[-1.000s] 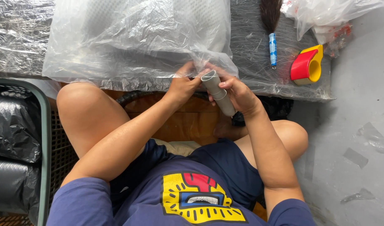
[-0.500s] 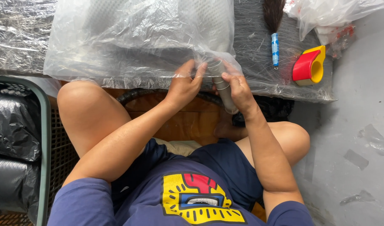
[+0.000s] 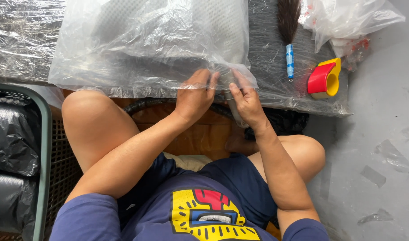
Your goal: A person cleans a work surface and then wraps a large white pillow in a plastic sleeve, compressing it and twisting the end to prepare it for sealing.
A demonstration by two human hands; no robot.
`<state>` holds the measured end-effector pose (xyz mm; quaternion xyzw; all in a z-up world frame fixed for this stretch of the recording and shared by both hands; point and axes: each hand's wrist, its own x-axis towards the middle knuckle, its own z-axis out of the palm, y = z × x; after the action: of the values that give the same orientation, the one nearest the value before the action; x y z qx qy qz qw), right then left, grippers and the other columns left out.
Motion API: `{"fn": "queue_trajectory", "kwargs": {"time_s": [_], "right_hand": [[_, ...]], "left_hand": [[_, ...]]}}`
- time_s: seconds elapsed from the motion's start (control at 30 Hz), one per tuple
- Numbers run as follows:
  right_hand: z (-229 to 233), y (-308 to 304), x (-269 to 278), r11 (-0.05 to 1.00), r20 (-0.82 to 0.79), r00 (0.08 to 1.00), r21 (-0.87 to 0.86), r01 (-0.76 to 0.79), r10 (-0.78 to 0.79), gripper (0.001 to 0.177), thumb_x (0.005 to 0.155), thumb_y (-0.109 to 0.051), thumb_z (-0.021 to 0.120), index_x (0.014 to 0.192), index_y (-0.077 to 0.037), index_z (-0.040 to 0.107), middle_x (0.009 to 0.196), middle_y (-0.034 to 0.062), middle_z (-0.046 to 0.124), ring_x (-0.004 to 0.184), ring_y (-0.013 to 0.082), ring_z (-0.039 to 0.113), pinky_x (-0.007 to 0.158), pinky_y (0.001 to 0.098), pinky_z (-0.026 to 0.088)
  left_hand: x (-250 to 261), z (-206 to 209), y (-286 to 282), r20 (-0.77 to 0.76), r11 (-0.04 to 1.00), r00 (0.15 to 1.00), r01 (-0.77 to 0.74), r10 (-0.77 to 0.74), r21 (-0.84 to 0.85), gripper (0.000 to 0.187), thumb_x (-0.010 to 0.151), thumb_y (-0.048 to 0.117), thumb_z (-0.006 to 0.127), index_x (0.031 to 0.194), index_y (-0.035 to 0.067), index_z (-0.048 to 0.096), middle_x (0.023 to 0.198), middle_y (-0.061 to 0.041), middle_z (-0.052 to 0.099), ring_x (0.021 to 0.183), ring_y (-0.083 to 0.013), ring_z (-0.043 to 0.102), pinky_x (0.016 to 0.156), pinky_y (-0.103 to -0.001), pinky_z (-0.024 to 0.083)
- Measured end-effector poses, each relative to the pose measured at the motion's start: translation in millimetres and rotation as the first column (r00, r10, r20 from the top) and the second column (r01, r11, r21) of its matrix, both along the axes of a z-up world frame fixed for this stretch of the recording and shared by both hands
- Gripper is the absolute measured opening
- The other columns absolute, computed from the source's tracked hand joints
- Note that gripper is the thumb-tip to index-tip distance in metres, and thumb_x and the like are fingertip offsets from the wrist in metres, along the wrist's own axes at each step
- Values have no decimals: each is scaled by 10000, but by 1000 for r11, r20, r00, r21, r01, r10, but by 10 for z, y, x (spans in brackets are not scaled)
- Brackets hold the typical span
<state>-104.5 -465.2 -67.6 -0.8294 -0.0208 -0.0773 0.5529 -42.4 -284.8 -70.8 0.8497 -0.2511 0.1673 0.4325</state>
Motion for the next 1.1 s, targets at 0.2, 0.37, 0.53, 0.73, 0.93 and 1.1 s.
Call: {"fn": "queue_trajectory", "kwargs": {"time_s": [0.2, 0.37, 0.53, 0.73, 0.93, 1.1], "right_hand": [[-5, 79, 8, 992, 138, 989, -104, 66, -51, 452, 1069, -168, 614, 1465, 35, 529, 1469, 273, 497, 1429, 376, 439, 1179, 527, 358], [-60, 90, -18, 997, 154, 985, 41, 69, -74, 448, 1068, -130, 620, 1473, 33, 516, 1525, 231, 420, 1473, 319, 362, 1210, 508, 315], [-11, 56, 66, 977, 139, 979, 175, 126, -151, 460, 1033, -118, 687, 1436, 19, 515, 1416, 175, 578, 1335, 195, 524, 1116, 402, 491], [-24, 74, 80, 981, 181, 972, 151, 125, -151, 419, 1028, -121, 696, 1396, 32, 567, 1434, 186, 527, 1375, 243, 507, 1130, 434, 471], [-67, 101, 45, 973, 171, 966, 159, 168, -195, 373, 1049, -107, 653, 1370, 39, 532, 1349, 154, 548, 1284, 156, 519, 1108, 407, 476], [-61, 150, 29, 970, 219, 948, 133, 205, -230, 496, 1041, -115, 679, 1439, 9, 409, 1342, 162, 537, 1299, 206, 523, 1101, 448, 479]], "left_hand": [[8, -5, 7, 8, 1000, 1000, -6, 6, -26, 361, 1044, 346, 597, 769, 112, 589, 637, -70, 591, 602, -352, 690, 496, -438, 532], [-46, -69, -19, 44, 999, 999, -10, 12, -38, 356, 1023, 355, 627, 757, 123, 581, 629, -63, 585, 606, -344, 690, 489, -430, 525], [-123, 87, 1, 127, 1000, 992, -15, 15, 3, 312, 949, 412, 707, 841, 147, 583, 691, -55, 552, 610, -327, 678, 520, -405, 542], [42, 188, 39, 194, 1000, 981, -8, 8, -2, 140, 947, 239, 696, 980, 144, 600, 819, -19, 544, 736, -295, 691, 594, -374, 561], [87, -94, -108, 323, 993, 946, -26, -11, 112, 156, 897, 198, 717, 930, 175, 565, 779, 3, 533, 672, -239, 670, 578, -330, 551], [20, -170, -110, 301, 989, 952, 6, -51, 148, 252, 820, 213, 763, 895, 166, 526, 789, -13, 543, 669, -243, 681, 568, -307, 547]]}}
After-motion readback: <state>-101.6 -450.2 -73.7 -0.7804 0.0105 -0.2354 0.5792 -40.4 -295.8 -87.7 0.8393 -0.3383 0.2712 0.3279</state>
